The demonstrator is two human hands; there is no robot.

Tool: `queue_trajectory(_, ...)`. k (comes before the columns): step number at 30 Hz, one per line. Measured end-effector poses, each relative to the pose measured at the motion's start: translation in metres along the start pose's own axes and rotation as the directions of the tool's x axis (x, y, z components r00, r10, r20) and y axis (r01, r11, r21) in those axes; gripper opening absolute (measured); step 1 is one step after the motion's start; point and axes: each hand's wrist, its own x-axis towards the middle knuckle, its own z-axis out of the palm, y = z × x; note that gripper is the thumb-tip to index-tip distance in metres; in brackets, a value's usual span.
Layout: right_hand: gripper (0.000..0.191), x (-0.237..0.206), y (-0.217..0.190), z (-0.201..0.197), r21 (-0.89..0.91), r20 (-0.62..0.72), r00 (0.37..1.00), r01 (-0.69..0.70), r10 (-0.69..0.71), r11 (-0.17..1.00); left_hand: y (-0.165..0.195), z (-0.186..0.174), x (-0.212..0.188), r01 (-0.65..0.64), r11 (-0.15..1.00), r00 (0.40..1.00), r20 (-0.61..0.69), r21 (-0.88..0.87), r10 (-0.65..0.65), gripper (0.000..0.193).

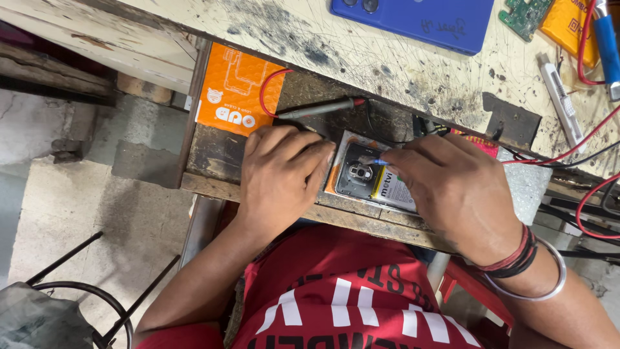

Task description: The person works on a disassembled smartphone at a repair bench, holding the phone body with its battery exposed. They use a blue screwdriver to unscrew and adjust internal components, reposition the phone, and continue working on the internals with the screwdriver throughout the clip.

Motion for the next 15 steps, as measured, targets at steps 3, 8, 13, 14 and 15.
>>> queue_trajectory(3,0.019,-0.003,-0.003,0.003,-0.063,0.024,1.000,-0.016,0.018,0.998,0.003,0.003,-0.001,0.013,0.996,1.000,0.004,0.085,-0.014,0.014)
queue_trajectory(8,0.025,-0.002,-0.005,0.006,-0.118,0.036,0.999,0.021,-0.017,0.993,0.004,0.004,-0.002,0.042,0.994,0.999,-0.004,0.103,-0.042,0.015)
queue_trajectory(13,0.033,0.003,-0.017,0.002,-0.170,0.062,0.997,0.059,-0.049,0.984,0.005,0.005,-0.002,0.067,0.990,0.998,-0.004,0.121,-0.067,0.017)
queue_trajectory(14,0.032,0.004,-0.020,0.002,-0.232,0.070,0.990,0.136,-0.122,0.963,0.005,0.004,-0.002,0.071,0.989,0.997,0.000,0.126,-0.071,0.020)
queue_trajectory(15,0.032,0.006,-0.024,0.001,-0.294,0.081,0.978,0.209,-0.194,0.933,0.005,0.004,-0.002,0.076,0.990,0.997,0.003,0.122,-0.077,0.021)
